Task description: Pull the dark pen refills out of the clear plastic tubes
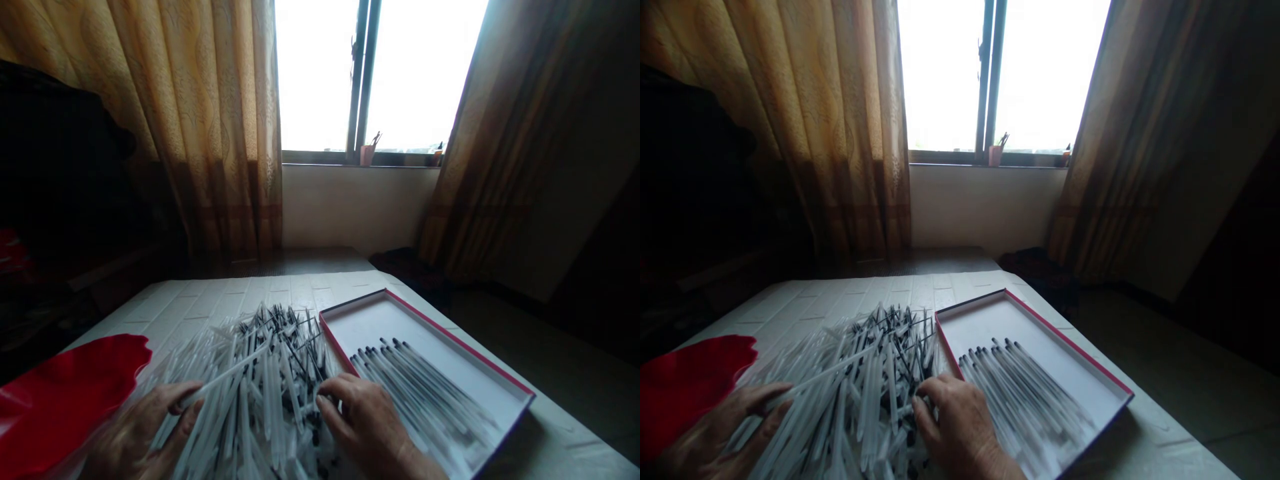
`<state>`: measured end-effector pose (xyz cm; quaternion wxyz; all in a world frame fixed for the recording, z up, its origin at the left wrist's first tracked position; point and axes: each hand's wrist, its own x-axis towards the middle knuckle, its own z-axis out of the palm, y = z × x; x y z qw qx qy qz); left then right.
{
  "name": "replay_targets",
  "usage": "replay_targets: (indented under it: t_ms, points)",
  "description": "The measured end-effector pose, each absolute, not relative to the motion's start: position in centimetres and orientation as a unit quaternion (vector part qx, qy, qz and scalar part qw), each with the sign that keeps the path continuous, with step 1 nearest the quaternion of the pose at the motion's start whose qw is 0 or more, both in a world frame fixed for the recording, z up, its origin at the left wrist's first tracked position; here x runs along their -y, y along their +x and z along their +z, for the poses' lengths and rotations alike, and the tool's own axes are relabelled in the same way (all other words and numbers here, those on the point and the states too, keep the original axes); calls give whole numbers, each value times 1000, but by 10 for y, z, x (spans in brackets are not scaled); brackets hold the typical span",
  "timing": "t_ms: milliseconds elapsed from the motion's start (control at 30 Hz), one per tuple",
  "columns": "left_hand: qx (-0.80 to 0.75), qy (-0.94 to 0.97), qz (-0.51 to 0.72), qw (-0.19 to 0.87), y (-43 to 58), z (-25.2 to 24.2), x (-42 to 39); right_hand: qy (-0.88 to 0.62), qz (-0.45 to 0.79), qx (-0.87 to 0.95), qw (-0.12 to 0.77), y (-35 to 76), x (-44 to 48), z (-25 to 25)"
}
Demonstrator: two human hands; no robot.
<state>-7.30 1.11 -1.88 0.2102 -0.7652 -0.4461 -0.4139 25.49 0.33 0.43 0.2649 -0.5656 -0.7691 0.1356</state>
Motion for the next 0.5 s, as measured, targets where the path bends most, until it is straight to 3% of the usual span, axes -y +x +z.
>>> replay_targets:
  t_ms: [200,500]
  points:
    - [459,-779,-382,193,-66,-14,-10,-585,133,772,212,252,-3,2]
    - [432,-812,-362,152,-63,-21,-11,-597,125,766,202,251,-2,6]
